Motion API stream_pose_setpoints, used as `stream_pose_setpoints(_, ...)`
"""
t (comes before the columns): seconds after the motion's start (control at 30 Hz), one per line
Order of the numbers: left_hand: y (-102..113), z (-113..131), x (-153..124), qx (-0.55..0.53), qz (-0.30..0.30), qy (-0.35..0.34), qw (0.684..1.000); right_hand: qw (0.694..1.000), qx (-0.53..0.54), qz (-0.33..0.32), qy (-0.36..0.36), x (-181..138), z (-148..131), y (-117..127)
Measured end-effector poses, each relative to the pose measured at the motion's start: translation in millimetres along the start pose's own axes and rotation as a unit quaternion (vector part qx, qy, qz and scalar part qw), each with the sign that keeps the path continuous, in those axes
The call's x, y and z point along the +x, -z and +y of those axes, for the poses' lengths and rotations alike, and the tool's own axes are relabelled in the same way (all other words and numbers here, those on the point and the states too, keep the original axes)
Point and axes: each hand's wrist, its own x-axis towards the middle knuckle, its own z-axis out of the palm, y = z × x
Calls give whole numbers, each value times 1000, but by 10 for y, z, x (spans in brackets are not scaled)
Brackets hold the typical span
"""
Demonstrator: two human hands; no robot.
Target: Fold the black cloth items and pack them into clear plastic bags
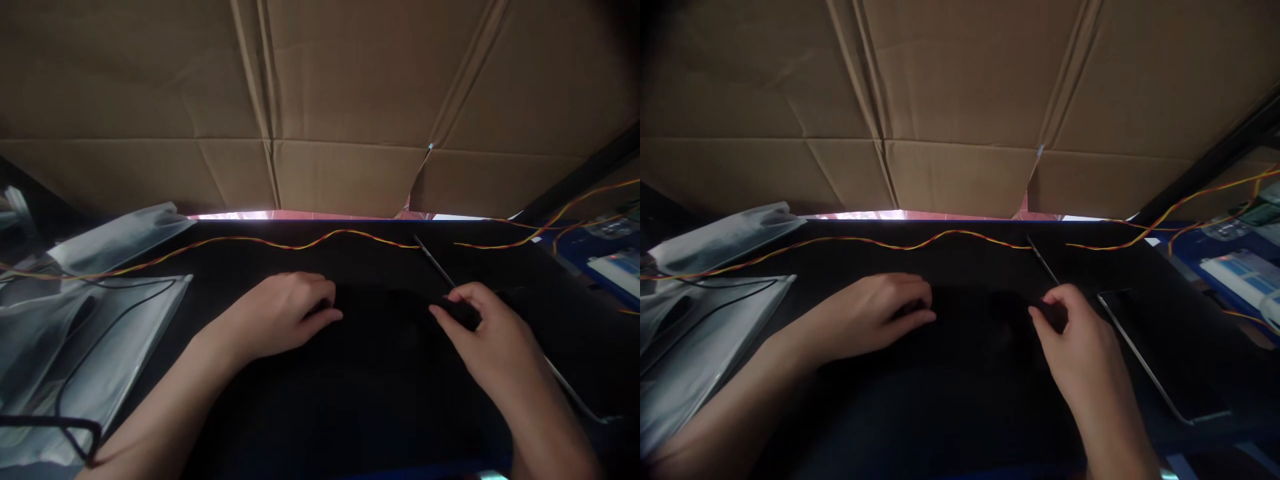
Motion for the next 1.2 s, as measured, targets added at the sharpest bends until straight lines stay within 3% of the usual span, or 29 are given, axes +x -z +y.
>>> stream_pose_setpoints(0.17,35,-151,-8,53,84,90,991,997,-50,22,50,176,-358,299)
stream_pose_setpoints(0.3,-45,-217,-1,71,55,108,990,986,-59,33,151,126,-886,268)
stream_pose_setpoints(0.37,-81,-194,9,68,31,101,992,980,1,-7,200,42,-1087,159)
stream_pose_setpoints(0.43,-97,-155,17,69,16,97,993,974,83,-87,194,-38,-1168,53)
stream_pose_setpoints(0.5,-95,-121,20,77,8,98,992,961,158,-137,184,-89,-1118,-19)
stream_pose_setpoints(0.57,-83,-101,22,89,7,97,991,955,181,-127,197,-118,-971,-59)
stream_pose_setpoints(0.67,-65,-87,32,108,15,88,990,953,106,-99,266,-166,-675,-102)
stream_pose_setpoints(0.77,-66,-70,49,125,24,71,989,935,23,-127,330,-231,-393,-127)
stream_pose_setpoints(0.87,-94,-56,65,141,26,55,988,932,4,-139,334,-261,-216,-74)
stream_pose_setpoints(1.07,-164,-32,104,157,19,35,987,955,62,-16,291,-323,-326,29)
stream_pose_setpoints(1.13,-177,-23,117,158,18,28,987,950,25,-37,310,-383,-404,-60)
stream_pose_setpoints(1.2,-188,-22,126,158,20,22,987,938,-22,-97,333,-433,-442,-174)
